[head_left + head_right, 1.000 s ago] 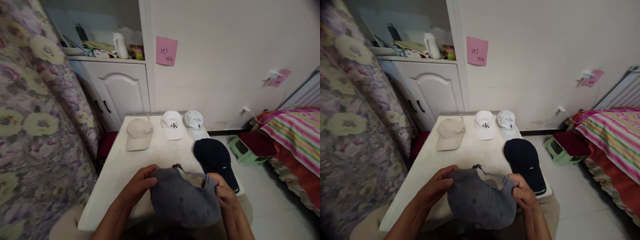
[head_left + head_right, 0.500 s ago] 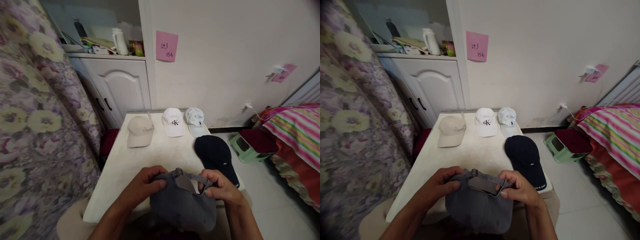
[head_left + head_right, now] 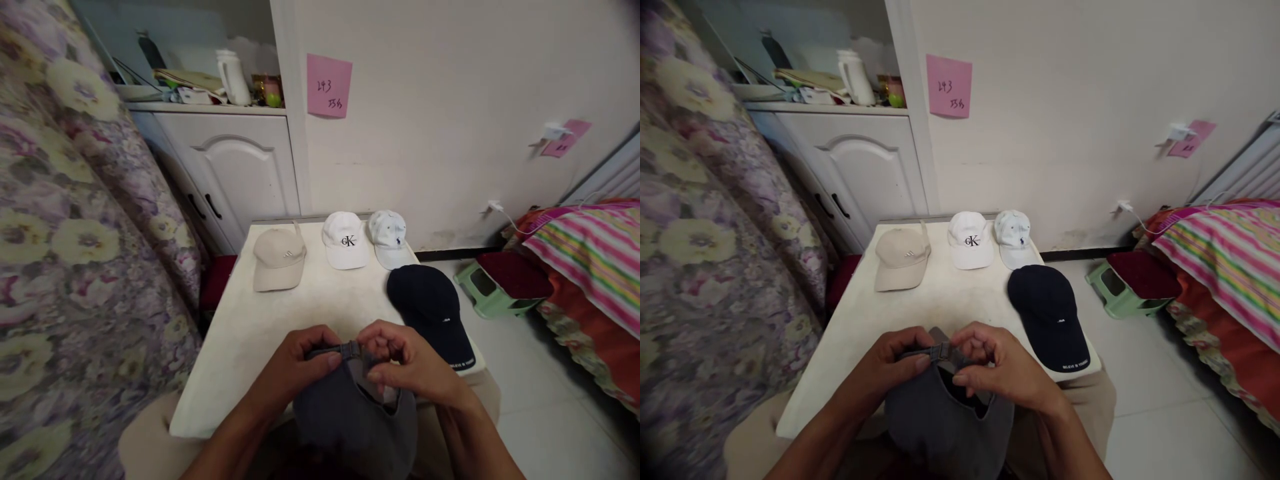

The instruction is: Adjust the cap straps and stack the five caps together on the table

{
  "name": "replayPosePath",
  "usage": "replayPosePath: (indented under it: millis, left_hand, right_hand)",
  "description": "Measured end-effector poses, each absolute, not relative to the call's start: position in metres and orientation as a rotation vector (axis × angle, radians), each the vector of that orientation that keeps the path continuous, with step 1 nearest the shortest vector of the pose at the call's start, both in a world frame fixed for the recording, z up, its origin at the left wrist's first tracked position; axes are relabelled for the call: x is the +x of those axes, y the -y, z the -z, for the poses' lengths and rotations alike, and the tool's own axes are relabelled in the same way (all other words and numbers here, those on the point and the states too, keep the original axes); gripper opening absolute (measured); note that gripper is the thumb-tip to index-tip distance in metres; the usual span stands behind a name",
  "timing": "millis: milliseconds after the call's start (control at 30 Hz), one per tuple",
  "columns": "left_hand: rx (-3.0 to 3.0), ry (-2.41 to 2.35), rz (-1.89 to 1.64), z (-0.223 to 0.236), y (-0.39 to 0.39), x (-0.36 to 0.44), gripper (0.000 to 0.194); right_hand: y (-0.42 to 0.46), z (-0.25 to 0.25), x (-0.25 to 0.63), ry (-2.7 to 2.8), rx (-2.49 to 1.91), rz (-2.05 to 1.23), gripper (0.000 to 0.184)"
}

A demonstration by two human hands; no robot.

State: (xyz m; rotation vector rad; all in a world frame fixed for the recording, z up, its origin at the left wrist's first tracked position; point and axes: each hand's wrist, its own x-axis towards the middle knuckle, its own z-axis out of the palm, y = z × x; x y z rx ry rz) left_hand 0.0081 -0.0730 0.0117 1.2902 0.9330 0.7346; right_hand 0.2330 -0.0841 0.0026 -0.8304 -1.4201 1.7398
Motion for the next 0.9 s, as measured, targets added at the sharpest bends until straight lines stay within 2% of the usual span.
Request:
replayPosePath:
  millis: [233, 633, 833, 900]
  left_hand:
    - [1.151, -0.865, -0.704, -0.006, 0.074, 0.009, 0.025]
    - [1.239, -0.947, -0.715, 0.001, 0.069, 0.008, 0.025]
    - [1.643, -1.157, -1.066, -0.009, 0.078, 0.008, 0.01]
    - [1.717, -1.168, -1.083, -0.012, 0.083, 0.009, 0.011]
  right_hand:
    - [0.081, -0.005, 0.218, 1.59, -0.949, -1.356, 0.024]
    - [0.076, -0.001, 0.213, 1.625, -0.973, -1.285, 0.02]
    - [0.072, 0.0, 0.209, 1.59, -0.875, -1.207, 0.019]
    - [0.072, 0.001, 0.207, 1.589, -0.874, -1.188, 0.019]
